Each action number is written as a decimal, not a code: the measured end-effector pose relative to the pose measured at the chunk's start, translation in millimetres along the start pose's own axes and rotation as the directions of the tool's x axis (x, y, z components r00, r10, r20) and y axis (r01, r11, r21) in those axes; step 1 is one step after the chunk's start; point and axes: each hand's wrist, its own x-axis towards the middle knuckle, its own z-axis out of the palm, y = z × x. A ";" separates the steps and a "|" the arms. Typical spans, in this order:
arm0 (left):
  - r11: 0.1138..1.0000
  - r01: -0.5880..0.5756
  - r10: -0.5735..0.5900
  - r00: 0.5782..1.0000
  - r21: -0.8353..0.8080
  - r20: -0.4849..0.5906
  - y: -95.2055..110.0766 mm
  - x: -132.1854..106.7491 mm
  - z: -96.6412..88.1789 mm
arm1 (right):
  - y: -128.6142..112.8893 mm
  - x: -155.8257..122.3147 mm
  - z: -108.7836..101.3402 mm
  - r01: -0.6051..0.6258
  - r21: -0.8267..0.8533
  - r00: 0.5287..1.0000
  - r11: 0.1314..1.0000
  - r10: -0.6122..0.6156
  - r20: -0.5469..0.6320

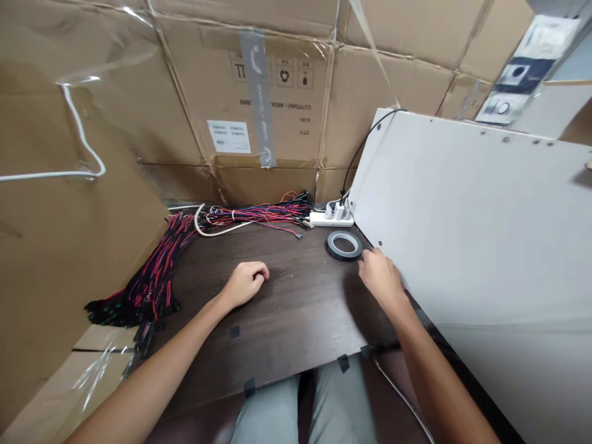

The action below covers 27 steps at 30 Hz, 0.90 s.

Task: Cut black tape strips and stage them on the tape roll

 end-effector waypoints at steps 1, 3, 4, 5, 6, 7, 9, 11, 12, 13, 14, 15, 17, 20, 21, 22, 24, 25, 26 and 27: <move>1.000 0.006 -0.006 1.000 0.011 0.008 1.0 -0.1 -0.1 | -15.0 7.1 -1.9 0.064 0.028 0.998 0.998 -0.064 -0.015; 0.999 0.019 -0.020 1.000 0.037 0.021 3.3 -0.3 -0.1 | -52.5 27.9 -3.7 0.265 0.111 0.964 0.958 -0.264 -0.026; 0.999 0.023 -0.025 0.999 0.049 0.026 4.4 -0.5 0.0 | -74.6 41.2 -3.5 0.384 0.136 0.923 0.913 -0.385 -0.021; 0.998 0.025 -0.026 0.999 0.059 0.031 5.3 -0.7 0.0 | -97.9 55.6 -2.5 0.456 0.151 0.888 0.877 -0.458 -0.024; 0.997 0.025 -0.027 0.999 0.066 0.034 5.9 -0.9 0.0 | -121.9 70.6 -0.9 0.510 0.161 0.859 0.845 -0.512 -0.030; 0.997 0.024 -0.026 0.999 0.069 0.036 6.3 -1.2 -0.1 | -145.7 85.5 1.1 0.553 0.167 0.830 0.816 -0.556 -0.033; 0.997 0.025 -0.027 0.999 0.068 0.040 6.4 -1.8 -0.5 | -190.4 113.4 5.6 0.623 0.167 0.778 0.764 -0.628 -0.032; 0.997 0.027 -0.031 0.998 0.068 0.051 5.7 -2.6 -1.0 | -228.7 137.2 10.0 0.670 0.155 0.738 0.726 -0.675 -0.023; 0.997 0.035 -0.039 0.998 0.072 0.057 5.3 -3.1 -1.2 | -245.2 147.4 12.1 0.687 0.147 0.720 0.712 -0.693 -0.011; 0.996 0.040 -0.045 0.997 0.076 0.065 4.9 -3.6 -1.2 | -260.1 156.3 14.2 0.702 0.138 0.705 0.699 -0.709 0.006; 0.996 0.043 -0.049 0.996 0.082 0.074 4.5 -4.1 -1.1 | -273.6 163.9 16.3 0.713 0.130 0.692 0.689 -0.722 0.026; 0.995 0.046 -0.053 0.995 0.087 0.082 4.2 -4.5 -0.8 | -286.0 170.1 18.5 0.722 0.125 0.680 0.680 -0.732 0.052; 0.994 0.040 -0.051 0.993 0.098 0.105 3.8 -5.2 -0.1 | -307.3 178.5 22.8 0.734 0.117 0.660 0.669 -0.743 0.108; 0.994 0.040 -0.053 0.991 0.106 0.123 3.0 -5.6 0.4 | -330.1 181.1 27.2 0.729 0.094 0.658 0.678 -0.732 0.175; 0.994 0.040 -0.053 0.991 0.105 0.125 2.6 -5.7 0.4 | -334.8 179.9 27.1 0.726 0.082 0.662 0.683 -0.726 0.183; 0.994 0.040 -0.052 0.991 0.101 0.125 2.1 -6.0 0.4 | -337.9 178.0 25.6 0.724 0.069 0.667 0.686 -0.723 0.180; 0.996 0.045 -0.054 0.992 0.082 0.117 1.0 -6.7 0.5 | -339.1 173.7 17.0 0.726 0.048 0.674 0.685 -0.725 0.144; 0.996 0.048 -0.056 0.992 0.071 0.109 0.5 -7.0 0.8 | -337.2 171.9 9.6 0.728 0.040 0.677 0.684 -0.727 0.111; 0.997 0.052 -0.058 0.993 0.061 0.099 0.1 -7.3 1.1 | -333.8 170.6 0.0 0.727 0.032 0.682 0.686 -0.727 0.074; 0.997 0.056 -0.060 0.994 0.053 0.088 -0.1 -7.6 1.5 | -329.0 170.0 -11.6 0.723 0.023 0.690 0.691 -0.723 0.034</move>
